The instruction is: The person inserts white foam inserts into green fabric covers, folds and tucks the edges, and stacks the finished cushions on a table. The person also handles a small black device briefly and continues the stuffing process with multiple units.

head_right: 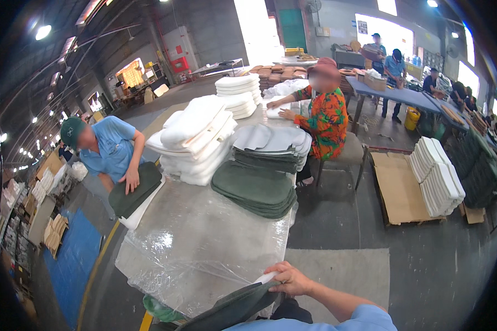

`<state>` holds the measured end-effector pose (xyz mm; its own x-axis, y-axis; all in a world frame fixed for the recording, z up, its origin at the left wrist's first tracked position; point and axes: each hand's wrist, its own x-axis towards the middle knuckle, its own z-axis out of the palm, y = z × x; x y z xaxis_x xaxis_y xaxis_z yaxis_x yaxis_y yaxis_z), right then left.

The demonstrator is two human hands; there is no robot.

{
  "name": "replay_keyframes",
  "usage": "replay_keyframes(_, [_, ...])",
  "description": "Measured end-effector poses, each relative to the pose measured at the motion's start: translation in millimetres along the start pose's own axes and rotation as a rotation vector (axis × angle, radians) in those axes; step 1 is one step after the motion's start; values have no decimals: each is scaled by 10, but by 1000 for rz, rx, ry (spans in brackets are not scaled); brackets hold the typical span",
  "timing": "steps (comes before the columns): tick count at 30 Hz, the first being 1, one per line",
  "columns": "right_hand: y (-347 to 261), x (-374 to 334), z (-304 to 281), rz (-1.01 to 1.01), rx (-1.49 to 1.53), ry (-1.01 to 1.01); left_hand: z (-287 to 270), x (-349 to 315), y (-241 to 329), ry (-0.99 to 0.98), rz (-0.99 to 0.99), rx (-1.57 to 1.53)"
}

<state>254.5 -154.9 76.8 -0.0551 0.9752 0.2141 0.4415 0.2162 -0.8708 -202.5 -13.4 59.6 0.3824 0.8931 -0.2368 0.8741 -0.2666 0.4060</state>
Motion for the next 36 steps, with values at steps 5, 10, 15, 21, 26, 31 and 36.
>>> replay_keyframes(5, [-22, 12, -46, -22, -52, -27, -265, 152, -294, -99, 28, 31])
replay_keyframes(10, [-63, -49, -88, -67, 7, -3, -959, 289, -543, -190, 64, 136])
replay_keyframes(15, [-18, -172, -83, -51, -79, 46, -1283, 718, 1019, -468, 126, -280])
replay_keyframes(21, [-379, -323, 40, 2, -414, 255, -896, 189, 2907, -489, 960, 146])
replay_keyframes(26, [-461, -760, 305, 108, -26, 512, -801, 240, 3083, -561, 847, 139])
replay_keyframes(31, [-86, -1041, 896, 611, 833, 474, -892, 289, 3151, -736, 776, 4])
replay_keyframes(36, [211, -948, 1355, 626, 1632, 292, -859, 372, 3166, -906, 810, -40])
